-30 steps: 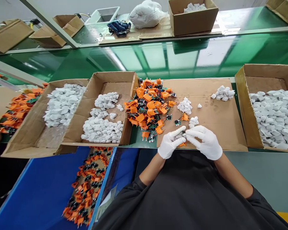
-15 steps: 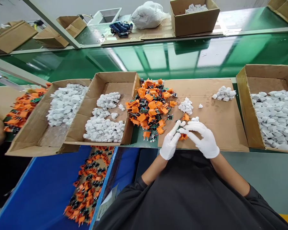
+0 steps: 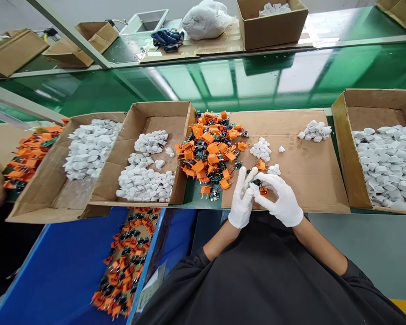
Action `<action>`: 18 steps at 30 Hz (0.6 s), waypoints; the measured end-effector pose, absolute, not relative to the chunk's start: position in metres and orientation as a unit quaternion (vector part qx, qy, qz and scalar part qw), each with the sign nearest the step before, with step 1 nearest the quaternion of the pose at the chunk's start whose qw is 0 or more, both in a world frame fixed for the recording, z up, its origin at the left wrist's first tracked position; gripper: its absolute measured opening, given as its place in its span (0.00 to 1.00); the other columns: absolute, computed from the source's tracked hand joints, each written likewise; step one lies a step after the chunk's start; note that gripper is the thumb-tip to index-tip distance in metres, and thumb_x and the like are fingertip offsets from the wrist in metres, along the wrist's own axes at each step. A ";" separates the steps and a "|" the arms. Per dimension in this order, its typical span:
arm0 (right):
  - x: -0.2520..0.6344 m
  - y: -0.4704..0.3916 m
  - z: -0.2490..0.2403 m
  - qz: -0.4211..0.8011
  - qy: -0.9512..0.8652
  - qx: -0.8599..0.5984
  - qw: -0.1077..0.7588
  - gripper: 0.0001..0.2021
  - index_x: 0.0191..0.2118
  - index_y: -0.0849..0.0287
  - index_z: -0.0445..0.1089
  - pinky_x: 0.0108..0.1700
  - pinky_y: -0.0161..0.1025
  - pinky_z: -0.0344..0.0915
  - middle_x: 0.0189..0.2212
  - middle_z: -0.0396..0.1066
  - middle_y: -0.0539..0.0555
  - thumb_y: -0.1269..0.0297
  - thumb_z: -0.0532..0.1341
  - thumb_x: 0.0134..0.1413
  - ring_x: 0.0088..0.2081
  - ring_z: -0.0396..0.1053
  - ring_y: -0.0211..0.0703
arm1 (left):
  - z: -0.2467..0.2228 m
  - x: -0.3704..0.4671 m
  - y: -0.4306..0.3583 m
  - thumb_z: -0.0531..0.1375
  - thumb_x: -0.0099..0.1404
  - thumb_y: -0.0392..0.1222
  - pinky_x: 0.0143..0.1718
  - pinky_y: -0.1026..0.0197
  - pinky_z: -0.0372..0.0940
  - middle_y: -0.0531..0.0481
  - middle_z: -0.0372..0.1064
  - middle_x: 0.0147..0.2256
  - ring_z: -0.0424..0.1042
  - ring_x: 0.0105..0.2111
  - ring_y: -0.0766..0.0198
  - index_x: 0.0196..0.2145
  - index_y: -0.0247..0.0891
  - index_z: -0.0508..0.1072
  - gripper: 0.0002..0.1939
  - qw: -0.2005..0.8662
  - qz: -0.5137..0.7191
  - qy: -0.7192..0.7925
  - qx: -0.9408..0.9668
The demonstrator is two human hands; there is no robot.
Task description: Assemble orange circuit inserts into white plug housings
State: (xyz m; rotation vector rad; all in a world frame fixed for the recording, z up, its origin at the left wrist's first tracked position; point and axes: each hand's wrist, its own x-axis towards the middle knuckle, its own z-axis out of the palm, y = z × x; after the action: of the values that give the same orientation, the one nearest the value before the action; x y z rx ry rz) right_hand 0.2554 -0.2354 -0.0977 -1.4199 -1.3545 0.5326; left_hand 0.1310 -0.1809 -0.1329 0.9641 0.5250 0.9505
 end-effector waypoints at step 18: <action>0.262 -0.232 -0.098 0.282 -0.558 -0.539 0.564 0.12 0.47 0.51 0.73 0.44 0.44 0.74 0.43 0.76 0.54 0.65 0.66 0.56 0.40 0.74 0.44 | -0.149 0.128 -0.180 0.54 0.68 0.61 0.64 0.48 0.60 0.44 0.65 0.61 0.65 0.61 0.51 0.62 0.42 0.65 0.31 0.700 0.400 0.291 0.515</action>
State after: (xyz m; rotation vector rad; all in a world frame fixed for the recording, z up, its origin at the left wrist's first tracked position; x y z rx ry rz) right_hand 0.2623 -0.2322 -0.0976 -1.2694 -1.3135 0.6626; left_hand 0.1281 -0.1800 -0.1487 1.1468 0.6487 0.8908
